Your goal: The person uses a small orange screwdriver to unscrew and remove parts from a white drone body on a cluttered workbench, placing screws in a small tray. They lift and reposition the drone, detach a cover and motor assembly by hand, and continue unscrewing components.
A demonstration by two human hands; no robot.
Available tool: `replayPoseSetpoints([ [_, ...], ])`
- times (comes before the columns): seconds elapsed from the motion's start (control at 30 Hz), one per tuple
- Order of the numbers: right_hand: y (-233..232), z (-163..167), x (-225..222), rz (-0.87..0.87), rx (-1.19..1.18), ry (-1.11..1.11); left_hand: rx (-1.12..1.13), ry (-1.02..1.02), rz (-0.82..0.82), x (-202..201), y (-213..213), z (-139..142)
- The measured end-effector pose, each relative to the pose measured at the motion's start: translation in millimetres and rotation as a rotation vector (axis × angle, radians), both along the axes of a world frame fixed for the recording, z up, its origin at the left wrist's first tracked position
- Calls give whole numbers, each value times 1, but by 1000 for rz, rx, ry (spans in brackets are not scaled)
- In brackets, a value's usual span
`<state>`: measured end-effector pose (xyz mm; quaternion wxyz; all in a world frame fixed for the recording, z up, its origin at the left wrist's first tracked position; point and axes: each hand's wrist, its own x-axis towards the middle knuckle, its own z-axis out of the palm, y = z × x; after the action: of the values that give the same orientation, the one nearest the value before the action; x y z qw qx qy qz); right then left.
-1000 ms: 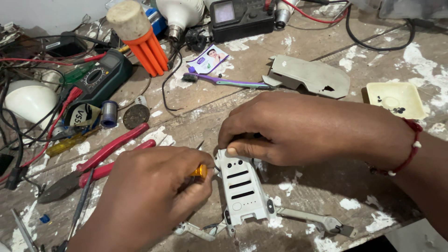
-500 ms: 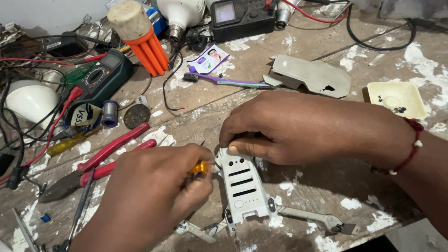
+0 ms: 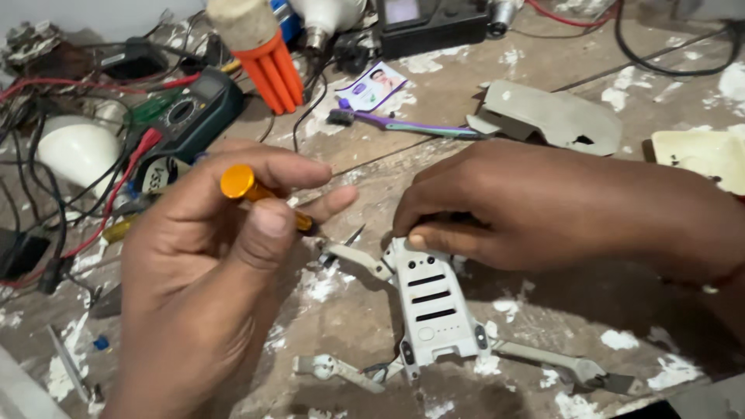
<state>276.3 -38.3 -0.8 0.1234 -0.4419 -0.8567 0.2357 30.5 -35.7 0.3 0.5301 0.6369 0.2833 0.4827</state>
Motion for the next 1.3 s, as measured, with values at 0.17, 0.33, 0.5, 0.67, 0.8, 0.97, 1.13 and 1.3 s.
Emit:
replayPoseSetpoints([
  [0.17,1,-4,2,-38,-58,-65,56,10,-21,0,1,2],
  [0.33,1,-6,5,5,-22,-17,45,28,4,1,3,-2],
  [0.5,1,-6,5,21,7,-5,120,2,-98,2,7,-9],
  [0.67,0,-6,5,-6,-27,14,36,29,-89,1,6,-10],
  [0.8,0,-6,5,0,-18,9,37,37,-62,1,6,-10],
  [0.97,0,-5,3,12,-25,20,31,48,-72,1,8,-12],
  [1.13,0,-4,2,-14,-54,3,15,34,-94,0,8,-14],
  [1.3,0,-3,1,-18,-60,-12,17,31,-102,0,8,-14],
])
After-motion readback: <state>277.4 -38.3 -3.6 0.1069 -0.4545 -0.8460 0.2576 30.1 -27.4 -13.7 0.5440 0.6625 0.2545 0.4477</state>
